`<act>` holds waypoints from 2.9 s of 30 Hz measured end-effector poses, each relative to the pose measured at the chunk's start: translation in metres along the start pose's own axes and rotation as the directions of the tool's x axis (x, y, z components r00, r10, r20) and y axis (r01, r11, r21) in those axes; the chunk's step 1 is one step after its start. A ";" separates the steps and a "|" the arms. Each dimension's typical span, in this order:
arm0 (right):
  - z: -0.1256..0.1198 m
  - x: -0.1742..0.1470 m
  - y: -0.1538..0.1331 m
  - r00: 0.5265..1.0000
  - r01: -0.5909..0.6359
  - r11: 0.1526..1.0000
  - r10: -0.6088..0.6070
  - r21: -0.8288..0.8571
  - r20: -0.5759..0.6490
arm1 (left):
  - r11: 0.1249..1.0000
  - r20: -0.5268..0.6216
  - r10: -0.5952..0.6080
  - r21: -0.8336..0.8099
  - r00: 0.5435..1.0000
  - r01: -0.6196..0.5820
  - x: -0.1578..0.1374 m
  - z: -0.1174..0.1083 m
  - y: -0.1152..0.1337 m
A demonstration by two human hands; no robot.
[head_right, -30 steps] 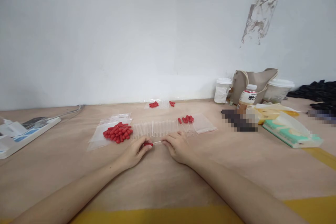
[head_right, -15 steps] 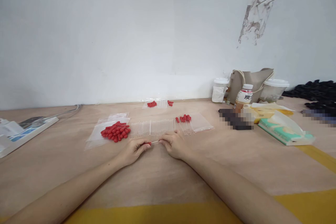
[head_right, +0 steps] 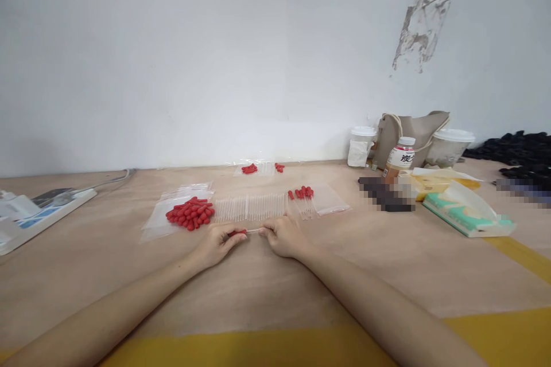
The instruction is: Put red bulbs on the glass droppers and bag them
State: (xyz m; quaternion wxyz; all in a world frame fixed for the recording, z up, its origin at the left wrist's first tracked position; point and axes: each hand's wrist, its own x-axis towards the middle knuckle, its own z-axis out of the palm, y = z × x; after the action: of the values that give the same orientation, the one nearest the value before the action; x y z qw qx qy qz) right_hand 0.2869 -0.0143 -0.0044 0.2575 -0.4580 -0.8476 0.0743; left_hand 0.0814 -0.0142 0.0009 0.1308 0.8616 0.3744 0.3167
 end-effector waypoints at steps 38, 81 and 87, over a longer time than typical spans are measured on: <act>-0.005 -0.005 -0.010 0.970 0.217 0.932 -0.239 -0.291 -0.044 | 0.995 -0.010 0.080 0.062 0.997 -0.079 0.004 0.002 -0.001; -0.021 0.048 0.042 0.759 -0.634 0.694 0.643 -0.341 -0.103 | 0.988 0.033 0.019 0.152 0.999 -0.024 -0.002 -0.003 -0.007; -0.016 0.062 0.042 0.736 -0.647 0.673 0.674 -0.359 -0.063 | 0.983 0.042 0.032 0.181 0.999 -0.039 -0.002 -0.001 -0.006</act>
State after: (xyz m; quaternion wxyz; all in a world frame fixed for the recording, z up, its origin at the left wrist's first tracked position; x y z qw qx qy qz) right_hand 0.2984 0.0584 0.0164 0.0936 -0.7688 -0.6321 0.0243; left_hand 0.0763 -0.0120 -0.0020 0.0534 0.8825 0.3837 0.2667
